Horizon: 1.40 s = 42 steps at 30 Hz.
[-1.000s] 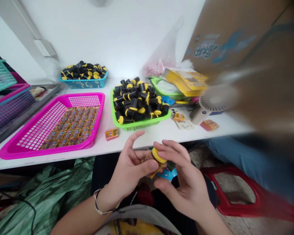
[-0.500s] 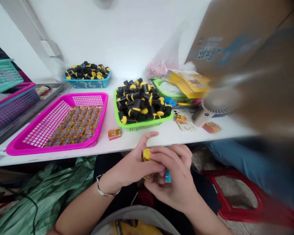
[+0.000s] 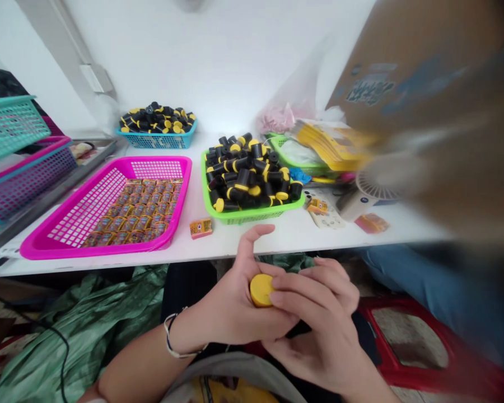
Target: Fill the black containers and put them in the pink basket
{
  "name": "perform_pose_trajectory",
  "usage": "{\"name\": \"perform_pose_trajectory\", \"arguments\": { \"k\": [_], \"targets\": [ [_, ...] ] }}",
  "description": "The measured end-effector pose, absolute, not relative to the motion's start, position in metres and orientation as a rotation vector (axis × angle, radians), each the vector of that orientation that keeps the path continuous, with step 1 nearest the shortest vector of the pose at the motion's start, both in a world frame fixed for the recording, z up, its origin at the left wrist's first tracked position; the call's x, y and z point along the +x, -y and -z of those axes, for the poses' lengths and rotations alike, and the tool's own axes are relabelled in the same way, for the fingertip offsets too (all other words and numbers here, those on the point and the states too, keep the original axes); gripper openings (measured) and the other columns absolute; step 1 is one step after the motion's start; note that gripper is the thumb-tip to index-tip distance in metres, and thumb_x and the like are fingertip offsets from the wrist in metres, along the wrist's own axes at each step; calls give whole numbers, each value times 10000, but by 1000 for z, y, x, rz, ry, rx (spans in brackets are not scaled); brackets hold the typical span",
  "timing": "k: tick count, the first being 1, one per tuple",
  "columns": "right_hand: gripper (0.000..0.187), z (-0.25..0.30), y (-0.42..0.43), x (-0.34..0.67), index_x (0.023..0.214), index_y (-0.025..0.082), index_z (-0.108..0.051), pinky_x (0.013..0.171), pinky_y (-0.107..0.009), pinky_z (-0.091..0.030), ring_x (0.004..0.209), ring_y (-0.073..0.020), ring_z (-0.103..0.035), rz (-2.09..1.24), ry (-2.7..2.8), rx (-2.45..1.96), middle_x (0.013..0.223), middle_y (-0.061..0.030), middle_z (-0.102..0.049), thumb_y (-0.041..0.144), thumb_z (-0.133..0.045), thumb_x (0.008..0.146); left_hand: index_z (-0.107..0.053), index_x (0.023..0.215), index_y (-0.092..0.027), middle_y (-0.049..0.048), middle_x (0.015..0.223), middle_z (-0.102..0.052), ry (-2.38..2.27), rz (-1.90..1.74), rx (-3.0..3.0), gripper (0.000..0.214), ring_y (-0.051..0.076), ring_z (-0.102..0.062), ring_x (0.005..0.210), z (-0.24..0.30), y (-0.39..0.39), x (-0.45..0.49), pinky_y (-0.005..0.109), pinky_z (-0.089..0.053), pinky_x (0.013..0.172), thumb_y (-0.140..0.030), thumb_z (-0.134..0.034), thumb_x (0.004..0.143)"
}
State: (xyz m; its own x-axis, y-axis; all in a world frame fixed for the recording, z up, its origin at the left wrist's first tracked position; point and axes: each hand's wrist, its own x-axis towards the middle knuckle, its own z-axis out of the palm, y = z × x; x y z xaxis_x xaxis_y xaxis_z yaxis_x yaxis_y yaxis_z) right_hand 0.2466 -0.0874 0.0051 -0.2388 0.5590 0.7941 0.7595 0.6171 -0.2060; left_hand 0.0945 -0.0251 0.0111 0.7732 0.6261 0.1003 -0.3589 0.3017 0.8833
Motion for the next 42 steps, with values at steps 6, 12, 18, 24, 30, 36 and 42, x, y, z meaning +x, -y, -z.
{"name": "perform_pose_trajectory", "arguments": {
  "k": [6, 12, 18, 24, 30, 36, 42],
  "targets": [
    [154, -4, 87, 250, 1100, 237, -701, 1108, -501, -346, 882, -231, -493, 390, 1981, -1024, 977, -36, -722, 252, -672, 950, -107, 1488, -337, -123, 719, -487, -392, -817, 1171, 1076, 29, -388, 530, -11, 35, 97, 119, -280, 491, 78, -682, 680],
    [196, -5, 89, 252, 1094, 269, -726, 1179, -489, -352, 791, -212, -477, 404, 2046, -978, 892, 3, -679, 168, -605, 978, -146, 1449, -389, -100, 806, -574, -358, -1026, 1316, 1000, 52, -508, 600, 2, 45, 99, 174, -401, 600, -22, -773, 762],
    [196, -11, 81, 243, 1151, 186, -679, 1232, -499, -292, 919, -211, -491, 393, 2136, -957, 1004, -35, -633, 138, -559, 1003, -488, 1322, -326, -12, 1102, -641, -626, -896, 1826, 709, 145, -650, 941, -19, 38, 71, 261, -516, 850, -29, -758, 737],
    [298, 1, 74, 244, 1228, 204, -640, 1075, -489, -404, 1116, -286, -529, 444, 2023, -1071, 1240, -102, -545, 158, -688, 938, -720, 985, -213, 6, 983, -764, -1067, -787, 2068, 160, 173, -708, 906, -56, -3, 5, 269, -531, 855, -317, -754, 868],
    [263, 19, 68, 269, 1239, 193, -640, 968, -536, -391, 1150, -364, -509, 375, 2083, -1155, 1328, -173, -530, 223, -580, 985, -764, 1101, -180, 45, 970, -806, -1718, -344, 2128, 438, 239, -728, 875, -73, -96, -74, 303, -526, 811, -517, -697, 831],
    [245, 32, 60, 283, 1217, 239, -656, 960, -530, -394, 1169, -357, -521, 309, 2069, -1154, 1352, -152, -546, 253, -573, 987, -827, 946, -236, 11, 898, -830, -1624, -10, 2127, 280, 233, -750, 852, -48, -125, -96, 270, -524, 798, -439, -711, 792],
    [195, 21, 25, 306, 1157, 273, -671, 985, -527, -430, 1130, -316, -584, 290, 1982, -1247, 1253, -110, -628, 291, -618, 970, -736, 1206, -167, 116, 1034, -815, -1793, -92, 2209, 471, 329, -745, 934, -52, -96, -80, 399, -553, 871, -450, -666, 836]
  ]
}}
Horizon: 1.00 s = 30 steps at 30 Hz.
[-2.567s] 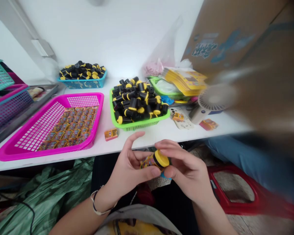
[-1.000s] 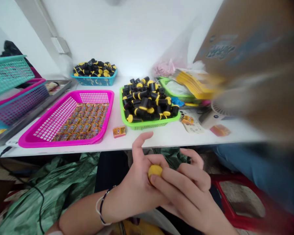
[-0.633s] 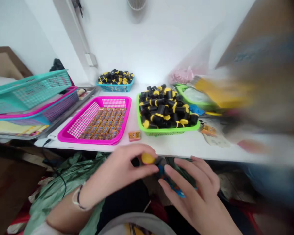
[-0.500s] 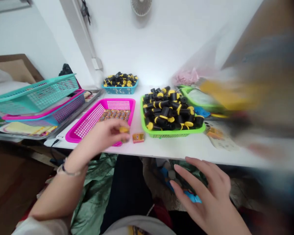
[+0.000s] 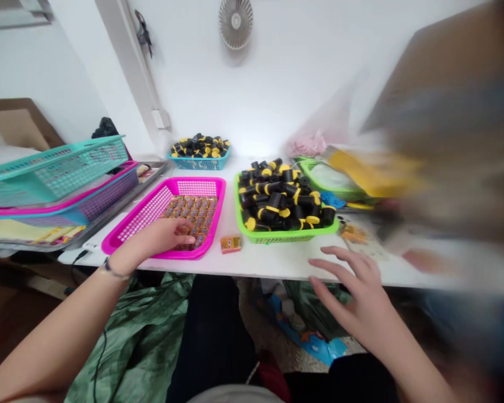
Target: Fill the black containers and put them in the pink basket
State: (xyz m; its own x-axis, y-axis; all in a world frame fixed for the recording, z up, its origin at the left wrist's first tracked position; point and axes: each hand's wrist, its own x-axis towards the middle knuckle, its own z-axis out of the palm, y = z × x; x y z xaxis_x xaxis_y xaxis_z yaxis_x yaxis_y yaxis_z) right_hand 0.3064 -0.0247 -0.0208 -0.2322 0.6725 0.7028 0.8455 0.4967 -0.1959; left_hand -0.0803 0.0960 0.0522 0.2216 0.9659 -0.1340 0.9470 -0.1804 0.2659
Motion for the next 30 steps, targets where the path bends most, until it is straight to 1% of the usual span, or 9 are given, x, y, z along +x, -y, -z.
{"name": "perform_pose_trajectory", "arguments": {
  "k": [2, 3, 6, 9, 12, 16, 20, 26, 30],
  "targets": [
    [207, 10, 3, 314, 1150, 248, -674, 1014, -547, -419, 1133, -320, -598, 292, 1933, -1338, 1198, -118, -667, 334, -591, 982, -650, 1323, -128, 183, 1236, -750, -1829, -289, 2312, 503, 371, -686, 1135, -55, -72, -63, 486, -500, 1011, -427, -577, 924],
    [230, 4, -9, 316, 1160, 231, -675, 1019, -551, -414, 1147, -326, -594, 287, 1937, -1382, 1191, -128, -681, 346, -570, 991, -637, 1334, -151, 168, 1310, -718, -1773, -407, 2384, 467, 347, -655, 1208, -53, -59, -52, 477, -473, 1068, -424, -529, 970],
    [286, -10, -43, 313, 1243, 242, -670, 1015, -582, -385, 1202, -357, -560, 228, 2044, -1468, 1257, -121, -711, 325, -523, 1012, -726, 1130, -208, 98, 1218, -761, -1297, -656, 2602, 294, 243, -710, 1133, -32, -32, -17, 375, -528, 1051, -267, -456, 1029],
    [323, -14, -66, 303, 1266, 258, -671, 975, -598, -379, 1199, -373, -547, 141, 2177, -1501, 1254, -104, -742, 226, -509, 989, -707, 1146, -175, 135, 1292, -728, -1202, -559, 2651, 366, 234, -688, 1213, 3, -34, 9, 384, -525, 1087, -60, -397, 988],
    [350, -13, -76, 297, 1248, 243, -673, 958, -562, -389, 1195, -357, -543, 86, 2228, -1502, 1214, -122, -756, 161, -519, 946, -674, 1167, -115, 201, 1377, -670, -1260, -525, 2655, 417, 249, -620, 1329, 30, -53, 19, 420, -474, 1156, 40, -374, 922],
    [359, -11, -78, 296, 1201, 247, -682, 989, -581, -378, 1211, -355, -545, 58, 2164, -1464, 1211, -136, -734, 117, -519, 909, -640, 1216, -137, 181, 1388, -670, -1295, -485, 2663, 437, 228, -613, 1340, 39, -63, 16, 415, -458, 1171, 53, -391, 911],
    [382, -8, -66, 298, 1267, 211, -615, 1028, -601, -413, 1244, -354, -561, 33, 1979, -1364, 1263, -178, -657, 114, -442, 941, -600, 1283, -154, 166, 1287, -725, -1330, -479, 2659, 473, 241, -701, 1202, 38, -58, 10, 409, -556, 1053, 52, -418, 898],
    [361, 11, 4, 297, 1411, 273, -405, 857, -414, -626, 1017, -224, -733, -133, 1768, -1143, 1193, -112, -647, 235, -407, 1052, -569, 1379, -186, 143, 1311, -709, -1324, -669, 2633, 511, 251, -683, 1219, 40, -42, 3, 417, -562, 1056, 17, -443, 927],
    [376, 34, 55, 297, 1387, 315, -529, 843, -344, -658, 975, -200, -774, -371, 1615, -1068, 1216, -86, -608, 183, -481, 1038, -680, 1261, -202, 116, 1191, -744, -1293, -878, 2578, 358, 233, -723, 1109, 37, -16, 4, 393, -597, 1004, -91, -467, 995]
  ]
}}
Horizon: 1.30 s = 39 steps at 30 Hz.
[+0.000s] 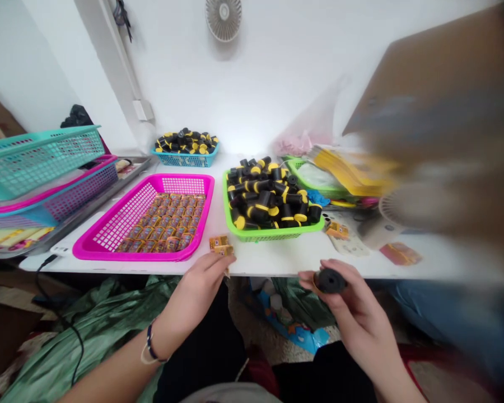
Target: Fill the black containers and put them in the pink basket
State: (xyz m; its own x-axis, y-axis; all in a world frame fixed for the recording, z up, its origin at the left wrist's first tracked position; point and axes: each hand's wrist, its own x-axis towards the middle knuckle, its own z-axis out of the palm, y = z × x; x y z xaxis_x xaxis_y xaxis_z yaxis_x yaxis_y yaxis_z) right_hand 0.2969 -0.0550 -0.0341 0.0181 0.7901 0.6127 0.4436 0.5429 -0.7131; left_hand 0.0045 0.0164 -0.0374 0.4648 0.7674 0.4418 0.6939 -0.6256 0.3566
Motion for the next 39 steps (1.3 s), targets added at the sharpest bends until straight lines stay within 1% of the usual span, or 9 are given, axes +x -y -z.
{"name": "perform_pose_trajectory", "arguments": {
  "k": [5, 9, 14, 18, 22, 25, 29, 34, 39],
  "targets": [
    [344, 52, 85, 297, 1305, 297, -667, 756, -301, -655, 994, -216, -718, -271, 1595, -1256, 1179, -98, -602, 231, -635, 970, -813, 895, -245, 56, 919, -766, -1000, -1335, 2211, 221, 175, -760, 811, 31, 11, 29, 267, -636, 766, -79, -670, 872],
    [261, 41, 92, 285, 1167, 264, -678, 766, -263, -619, 996, -198, -690, -259, 1542, -1193, 1126, -90, -634, 188, -695, 918, -792, 727, -221, 64, 793, -798, -817, -1289, 1811, 77, 183, -762, 674, 33, 23, 56, 259, -621, 632, -194, -830, 788],
    [282, 23, 93, 272, 1152, 269, -659, 690, -246, -593, 920, -181, -681, -341, 1446, -1091, 1102, -84, -637, 151, -706, 900, -720, 1012, -213, 18, 729, -794, -884, -992, 1542, 267, 182, -762, 662, 41, 33, 72, 246, -598, 618, -297, -848, 792],
    [289, 22, 90, 271, 1178, 285, -682, 658, -261, -582, 881, -181, -673, -391, 1420, -1105, 1116, -83, -642, 192, -715, 906, -642, 1214, -214, -35, 617, -709, -891, -867, 1734, 279, 115, -638, 498, 48, 34, 67, 179, -456, 497, -353, -654, 973],
    [272, 23, 83, 272, 1191, 300, -709, 736, -262, -597, 882, -157, -681, -512, 1371, -1046, 1123, -65, -637, 222, -707, 931, -530, 1386, -243, 12, 843, -797, -812, -740, 1878, 364, 145, -741, 710, 44, 30, 61, 217, -532, 658, -316, -548, 1030],
    [277, 19, 79, 271, 1202, 314, -734, 747, -252, -609, 872, -148, -691, -638, 1331, -1008, 1124, -59, -648, 265, -724, 930, -400, 1488, -221, 23, 877, -805, -787, -696, 1933, 462, 158, -758, 752, 40, 25, 60, 248, -554, 709, -235, -480, 1033],
    [276, 9, 77, 268, 1175, 354, -761, 769, -191, -593, 871, -115, -686, -795, 1274, -997, 1107, -34, -662, 284, -763, 908, -338, 1504, -196, 34, 918, -821, -694, -790, 1973, 571, 168, -777, 853, 40, 21, 61, 272, -567, 785, -84, -464, 959],
    [330, 2, 78, 269, 1207, 388, -749, 805, -155, -568, 881, -90, -673, -794, 1354, -981, 1122, -20, -648, 240, -755, 912, -364, 1467, -255, 37, 1043, -830, -673, -880, 2121, 548, 154, -783, 877, 36, 16, 60, 271, -565, 794, -67, -451, 960],
    [373, -3, 81, 273, 1233, 383, -733, 796, -168, -575, 871, -94, -665, -676, 1407, -985, 1139, -24, -622, 193, -739, 913, -386, 1444, -280, -16, 870, -828, -677, -897, 2270, 539, 153, -791, 851, 27, 12, 61, 284, -571, 823, -46, -426, 959]
  ]
}}
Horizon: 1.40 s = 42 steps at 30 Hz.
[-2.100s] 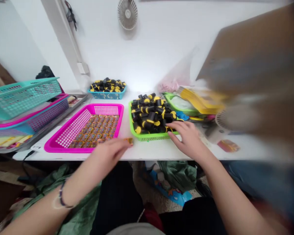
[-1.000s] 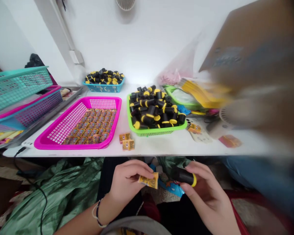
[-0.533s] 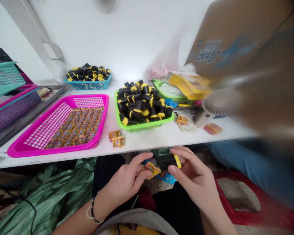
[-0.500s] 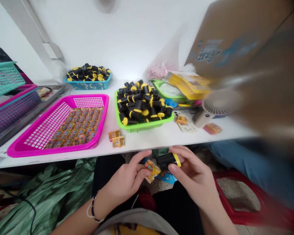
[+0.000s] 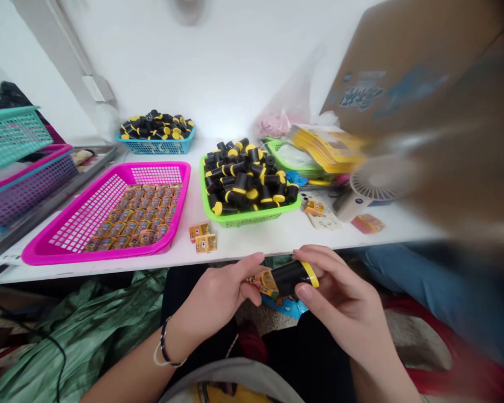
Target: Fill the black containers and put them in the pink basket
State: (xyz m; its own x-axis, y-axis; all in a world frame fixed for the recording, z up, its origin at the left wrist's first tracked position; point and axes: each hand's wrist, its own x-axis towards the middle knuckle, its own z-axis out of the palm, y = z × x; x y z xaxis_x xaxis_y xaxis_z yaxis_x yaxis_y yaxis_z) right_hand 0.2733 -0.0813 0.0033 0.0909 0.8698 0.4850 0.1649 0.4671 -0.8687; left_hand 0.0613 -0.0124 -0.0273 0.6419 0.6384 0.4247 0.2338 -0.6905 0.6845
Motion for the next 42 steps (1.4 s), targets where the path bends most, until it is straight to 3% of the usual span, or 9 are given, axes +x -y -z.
{"name": "perform_pose_trajectory", "arguments": {
  "k": [5, 9, 13, 19, 26, 32, 35, 39, 42],
  "targets": [
    [419, -5, 80, 274, 1250, 381, -724, 740, -192, -576, 847, -105, -654, -653, 1522, -1033, 1133, -27, -617, 167, -753, 890, -398, 1461, -285, 25, 1035, -833, -572, -955, 2138, 534, 135, -796, 844, 28, 15, 63, 269, -581, 862, -56, -455, 982],
    [445, -2, 78, 275, 1245, 383, -719, 713, -188, -563, 933, -124, -658, -621, 1563, -1037, 1153, -32, -616, 149, -776, 871, -438, 1478, -304, 15, 994, -828, -633, -917, 2002, 514, 181, -786, 952, 28, 22, 63, 302, -582, 904, -146, -551, 1002],
    [423, -1, 76, 276, 1209, 392, -744, 772, -234, -586, 1010, -156, -663, -701, 1562, -911, 1145, -38, -636, 215, -837, 837, -315, 1526, -365, 37, 1166, -776, -581, -1018, 1705, 704, 162, -756, 978, 26, 30, 67, 253, -579, 861, -187, -690, 957],
    [305, -6, 75, 274, 1181, 383, -777, 823, -264, -615, 990, -166, -702, -777, 1503, -856, 1072, -49, -710, 291, -788, 891, -299, 1486, -438, -13, 1061, -754, -463, -976, 1405, 840, 82, -690, 826, 15, 35, 70, 166, -536, 747, -132, -791, 878],
    [398, -7, 73, 264, 1070, 395, -785, 859, -227, -624, 971, -138, -758, -1074, 1242, -726, 1042, 27, -818, 281, -934, 718, -296, 1493, -421, -13, 1008, -765, -341, -904, 1224, 788, 57, -656, 765, 6, 39, 71, 146, -498, 702, -139, -755, 917],
    [129, -9, 75, 270, 1044, 379, -780, 918, -344, -627, 1157, -199, -722, -914, 1484, -842, 1189, -11, -795, 325, -743, 933, -215, 1502, -325, 7, 883, -786, -335, -832, 1053, 865, 110, -712, 731, 1, 39, 80, 180, -500, 639, -199, -804, 882],
    [264, -10, 81, 272, 1213, 352, -728, 1050, -434, -553, 1229, -240, -659, -458, 1706, -1069, 1285, -52, -735, 351, -715, 950, -229, 1475, -293, 6, 912, -791, -442, -918, 1013, 882, 104, -710, 775, -1, 38, 84, 192, -516, 697, -180, -835, 843],
    [693, -5, 90, 262, 1390, 250, -580, 1090, -438, -519, 1265, -290, -577, -123, 1966, -1148, 1284, -90, -708, 437, -866, 787, -149, 1525, -287, -3, 881, -794, -530, -934, 980, 1061, 112, -702, 724, -2, 40, 87, 233, -533, 716, -171, -889, 774],
    [670, 2, 91, 253, 1371, 228, -544, 1040, -407, -550, 1263, -287, -564, -136, 1974, -1124, 1277, -91, -702, 331, -861, 789, -6, 1561, -299, -36, 772, -777, -524, -925, 966, 1206, 101, -670, 617, -2, 42, 86, 211, -510, 634, -185, -903, 763]
  ]
}}
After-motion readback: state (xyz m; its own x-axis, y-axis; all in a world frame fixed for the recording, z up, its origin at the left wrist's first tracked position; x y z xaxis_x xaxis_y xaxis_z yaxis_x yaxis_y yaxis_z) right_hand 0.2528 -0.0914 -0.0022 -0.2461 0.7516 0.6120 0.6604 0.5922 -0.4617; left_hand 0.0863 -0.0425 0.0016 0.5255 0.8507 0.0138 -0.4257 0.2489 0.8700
